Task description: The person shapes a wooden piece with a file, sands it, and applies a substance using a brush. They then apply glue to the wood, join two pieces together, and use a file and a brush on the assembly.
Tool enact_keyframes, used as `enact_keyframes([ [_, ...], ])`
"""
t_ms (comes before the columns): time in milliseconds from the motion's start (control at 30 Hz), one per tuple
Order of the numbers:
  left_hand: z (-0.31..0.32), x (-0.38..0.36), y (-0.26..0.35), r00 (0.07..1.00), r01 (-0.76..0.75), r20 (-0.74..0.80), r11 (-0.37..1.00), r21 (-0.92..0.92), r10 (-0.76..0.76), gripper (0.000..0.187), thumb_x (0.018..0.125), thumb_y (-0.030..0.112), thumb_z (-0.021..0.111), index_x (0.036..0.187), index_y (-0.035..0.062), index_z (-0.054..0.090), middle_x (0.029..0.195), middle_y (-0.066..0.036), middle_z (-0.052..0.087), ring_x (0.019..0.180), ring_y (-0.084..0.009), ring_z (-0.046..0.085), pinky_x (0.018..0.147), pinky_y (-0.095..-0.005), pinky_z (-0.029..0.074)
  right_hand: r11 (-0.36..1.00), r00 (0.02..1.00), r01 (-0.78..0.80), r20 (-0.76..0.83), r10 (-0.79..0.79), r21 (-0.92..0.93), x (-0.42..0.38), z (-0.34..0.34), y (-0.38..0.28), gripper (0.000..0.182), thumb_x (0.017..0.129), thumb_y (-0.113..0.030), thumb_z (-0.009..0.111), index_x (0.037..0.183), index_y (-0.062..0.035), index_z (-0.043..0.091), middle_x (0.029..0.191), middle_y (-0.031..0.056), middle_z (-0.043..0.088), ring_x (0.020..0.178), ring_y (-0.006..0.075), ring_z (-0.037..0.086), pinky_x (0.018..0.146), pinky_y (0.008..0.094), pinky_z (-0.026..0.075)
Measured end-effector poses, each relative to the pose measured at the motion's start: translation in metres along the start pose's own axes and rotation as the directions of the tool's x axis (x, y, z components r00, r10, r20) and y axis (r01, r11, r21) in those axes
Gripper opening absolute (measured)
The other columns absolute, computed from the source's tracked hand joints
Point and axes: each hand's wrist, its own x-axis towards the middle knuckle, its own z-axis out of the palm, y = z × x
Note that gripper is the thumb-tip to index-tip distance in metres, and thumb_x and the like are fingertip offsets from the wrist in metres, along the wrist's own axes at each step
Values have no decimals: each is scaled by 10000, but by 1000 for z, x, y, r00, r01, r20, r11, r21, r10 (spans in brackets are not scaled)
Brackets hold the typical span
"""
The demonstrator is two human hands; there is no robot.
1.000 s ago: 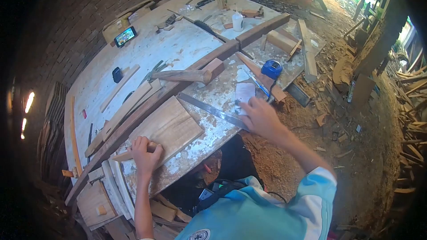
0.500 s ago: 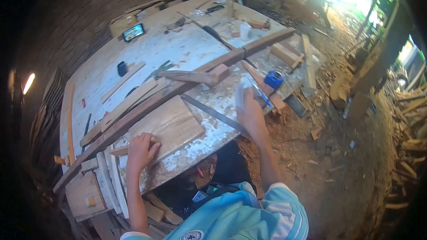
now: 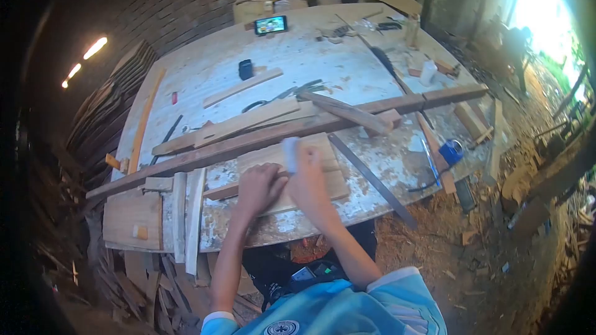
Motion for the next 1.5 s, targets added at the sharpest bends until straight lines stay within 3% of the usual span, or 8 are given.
enact_keyframes([
  [133, 3, 2, -3, 999, 4, -40, 1000, 4, -4, 200, 754, 221, 626, 872, 63, 593, 791, -111, 603, 745, -302, 590, 664, -415, 465, 965, 956, -153, 217, 199, -212, 10, -22, 12, 543, 721, 28, 533, 1250, 53, 411, 1141, 267, 471, 1004, 428, 508, 827, 456, 442],
  [333, 8, 2, -3, 994, 81, -74, 997, -10, -82, 228, 721, 226, 651, 871, 62, 603, 822, -105, 596, 767, -306, 585, 672, -420, 465, 932, 911, 185, 302, -282, 313, -4, 0, 32, 575, 713, 32, 521, 1272, 65, 389, 1236, 273, 451, 1115, 389, 481, 928, 423, 399],
  [533, 9, 5, -1, 993, 107, -46, 994, 31, -106, 170, 706, 170, 637, 810, 46, 587, 802, -118, 600, 746, -310, 595, 655, -415, 482, 918, 918, 375, 90, -387, 129, -8, 42, 33, 665, 702, 65, 466, 1342, 59, 285, 1296, 273, 413, 1234, 343, 400, 1030, 358, 310],
  [633, 8, 3, -4, 996, 66, -69, 998, 23, -64, 189, 710, 182, 640, 832, 47, 592, 808, -124, 603, 744, -318, 597, 656, -418, 483, 764, 942, -183, 333, -44, 618, 17, 45, 29, 674, 695, 88, 433, 1352, 55, 285, 1303, 259, 425, 1256, 300, 388, 1038, 326, 286],
  [867, 2, 11, -1, 973, 219, 66, 976, 22, -220, 263, 771, 255, 620, 942, 57, 598, 895, -125, 605, 824, -332, 597, 690, -438, 475, 728, 924, -333, 361, 126, 599, -12, 18, 37, 627, 670, 111, 359, 1289, 39, 428, 1225, 168, 514, 1141, 212, 480, 976, 265, 326],
  [967, 10, 2, -1, 980, 193, 34, 981, 30, -194, 266, 785, 276, 608, 939, 60, 591, 911, -121, 603, 820, -334, 601, 686, -437, 484, 662, 917, -394, 318, 240, 637, -2, 18, 45, 696, 595, 109, 374, 1282, 23, 451, 1045, 95, 562, 836, 127, 519, 657, 195, 403],
  [1133, 13, 4, -3, 988, 144, -57, 989, 44, -141, 204, 757, 238, 629, 823, 53, 572, 806, -118, 597, 745, -305, 614, 628, -405, 502, 417, 885, -466, 405, 231, 781, 18, 0, 57, 816, 535, 144, 346, 1328, -33, 423, 1228, 159, 491, 1011, 201, 545, 760, 216, 445],
  [1500, 13, 2, 1, 983, 183, -27, 979, 94, -181, 251, 747, 229, 634, 928, 62, 588, 831, -119, 593, 775, -317, 597, 655, -437, 472, 924, 882, 28, 425, -202, 381, 19, 37, 38, 757, 686, 103, 381, 1406, 21, 164, 1432, 237, 244, 1355, 279, 216, 1086, 320, 190],
])
